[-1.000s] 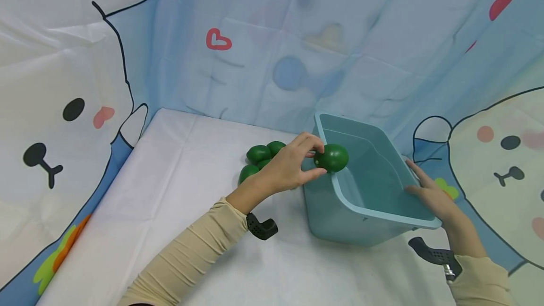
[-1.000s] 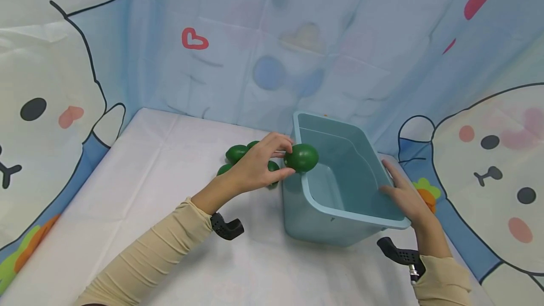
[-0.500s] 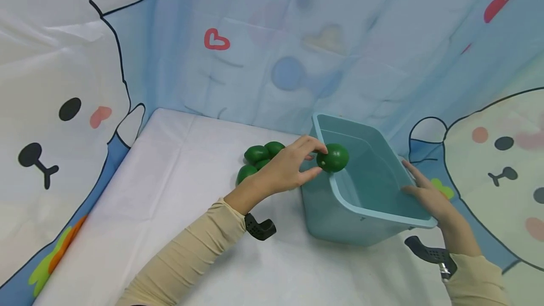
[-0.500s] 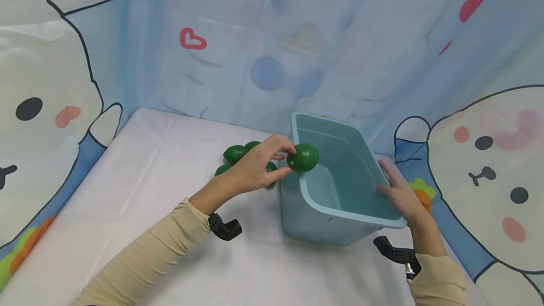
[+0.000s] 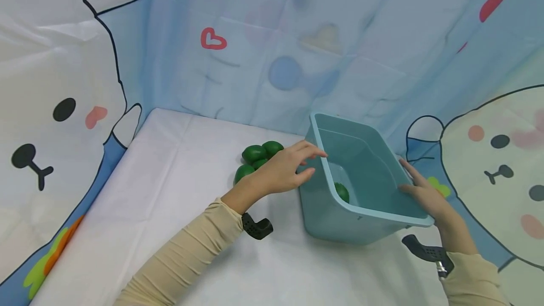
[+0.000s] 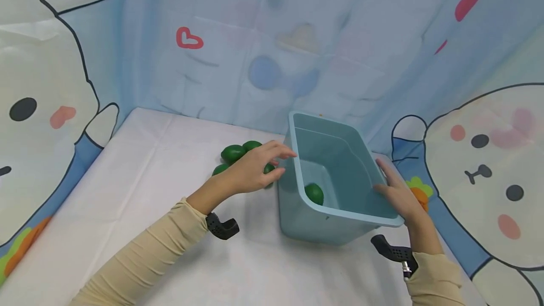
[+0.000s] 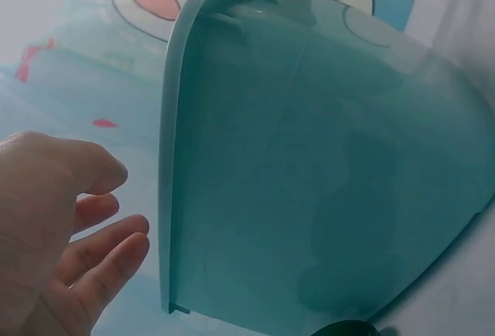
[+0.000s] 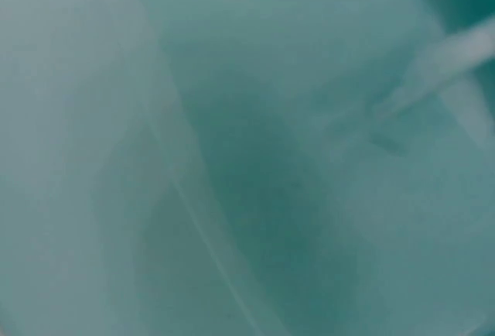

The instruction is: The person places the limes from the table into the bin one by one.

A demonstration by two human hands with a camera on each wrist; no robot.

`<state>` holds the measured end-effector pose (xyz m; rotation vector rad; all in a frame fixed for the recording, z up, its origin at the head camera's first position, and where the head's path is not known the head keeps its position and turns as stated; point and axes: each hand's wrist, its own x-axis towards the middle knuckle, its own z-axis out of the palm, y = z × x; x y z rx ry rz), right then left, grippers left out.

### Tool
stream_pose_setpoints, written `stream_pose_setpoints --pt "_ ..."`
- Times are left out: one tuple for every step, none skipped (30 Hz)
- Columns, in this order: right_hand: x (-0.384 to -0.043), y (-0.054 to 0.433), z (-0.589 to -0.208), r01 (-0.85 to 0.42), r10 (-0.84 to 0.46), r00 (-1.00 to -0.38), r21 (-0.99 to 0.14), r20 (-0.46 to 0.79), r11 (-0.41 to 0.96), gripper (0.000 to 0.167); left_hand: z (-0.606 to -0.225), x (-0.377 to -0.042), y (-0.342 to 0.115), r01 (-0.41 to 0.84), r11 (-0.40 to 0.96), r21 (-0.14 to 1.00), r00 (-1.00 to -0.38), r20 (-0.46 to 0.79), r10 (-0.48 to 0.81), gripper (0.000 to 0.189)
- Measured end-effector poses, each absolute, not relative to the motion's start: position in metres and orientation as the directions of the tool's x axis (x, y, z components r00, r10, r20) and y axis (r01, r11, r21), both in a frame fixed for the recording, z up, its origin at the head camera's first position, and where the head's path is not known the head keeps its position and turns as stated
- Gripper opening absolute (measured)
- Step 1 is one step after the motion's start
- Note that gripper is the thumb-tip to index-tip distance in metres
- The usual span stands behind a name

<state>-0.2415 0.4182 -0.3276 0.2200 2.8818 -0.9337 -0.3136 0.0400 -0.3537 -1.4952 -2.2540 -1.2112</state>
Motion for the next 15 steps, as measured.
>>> stream_pose_setpoints --pt "-0.2421 0.4182 -0.3276 0.168 0.105 -0.984 -0.572 -0.143 0.803 0.072 -0.3538 -0.3137 0.0395 0.831 0.164 0.532 -0.483 0.542 0.688 0.037" --pt "-0.2427 0.4182 -0.3278 0.169 0.106 -0.984 -0.57 -0.142 0.804 0.072 -0.354 -0.3139 0.0391 0.828 0.163 0.536 -0.484 0.54 0.689 0.037" --pt "-0.2433 0.4181 -0.3281 0.169 0.107 -0.984 -0.568 -0.141 0.805 0.072 -0.3541 -0.3141 0.0386 0.826 0.161 0.54 -0.486 0.538 0.689 0.037" --pt "-0.2437 0.418 -0.3282 0.168 0.107 -0.984 -0.567 -0.139 0.807 0.072 -0.3541 -0.3144 0.0382 0.825 0.164 0.541 -0.488 0.536 0.689 0.037" --pt "-0.244 0.4179 -0.3283 0.167 0.107 -0.985 -0.566 -0.137 0.807 0.072 -0.3541 -0.3148 0.0379 0.825 0.168 0.54 -0.49 0.535 0.688 0.036" --pt "-0.2441 0.4178 -0.3283 0.166 0.106 -0.985 -0.567 -0.137 0.807 0.072 -0.3541 -0.3154 0.0374 0.825 0.17 0.538 -0.491 0.536 0.687 0.036" --pt "-0.2441 0.4177 -0.3281 0.164 0.104 -0.985 -0.568 -0.137 0.807 0.071 -0.3539 -0.316 0.0368 0.826 0.175 0.536 -0.493 0.536 0.685 0.036" --pt "-0.244 0.4176 -0.3278 0.164 0.103 -0.985 -0.569 -0.138 0.806 0.071 -0.3539 -0.3168 0.0362 0.828 0.182 0.531 -0.495 0.537 0.683 0.036" --pt "-0.2437 0.4174 -0.3275 0.163 0.102 -0.985 -0.57 -0.138 0.805 0.071 -0.3538 -0.3177 0.0357 0.829 0.191 0.525 -0.498 0.538 0.68 0.036" --pt "-0.2434 0.4171 -0.3271 0.162 0.101 -0.985 -0.572 -0.138 0.804 0.071 -0.3536 -0.3187 0.035 0.831 0.201 0.518 -0.5 0.541 0.676 0.035" --pt "-0.243 0.417 -0.3268 0.163 0.101 -0.985 -0.573 -0.139 0.803 0.071 -0.3533 -0.3195 0.0343 0.833 0.211 0.511 -0.503 0.543 0.672 0.035" --pt "-0.2426 0.4169 -0.3266 0.164 0.1 -0.985 -0.574 -0.141 0.802 0.071 -0.353 -0.3203 0.0335 0.834 0.218 0.507 -0.506 0.544 0.669 0.034" --pt "-0.2423 0.417 -0.3265 0.165 0.1 -0.985 -0.576 -0.143 0.801 0.071 -0.3523 -0.321 0.0326 0.833 0.228 0.504 -0.511 0.543 0.666 0.034" --pt "-0.2421 0.4172 -0.3267 0.166 0.1 -0.985 -0.576 -0.144 0.8 0.071 -0.352 -0.3218 0.0319 0.832 0.236 0.502 -0.516 0.543 0.663 0.033" --pt "-0.242 0.4174 -0.3269 0.166 0.1 -0.985 -0.576 -0.144 0.8 0.071 -0.3514 -0.3224 0.0311 0.829 0.244 0.503 -0.522 0.54 0.66 0.033"
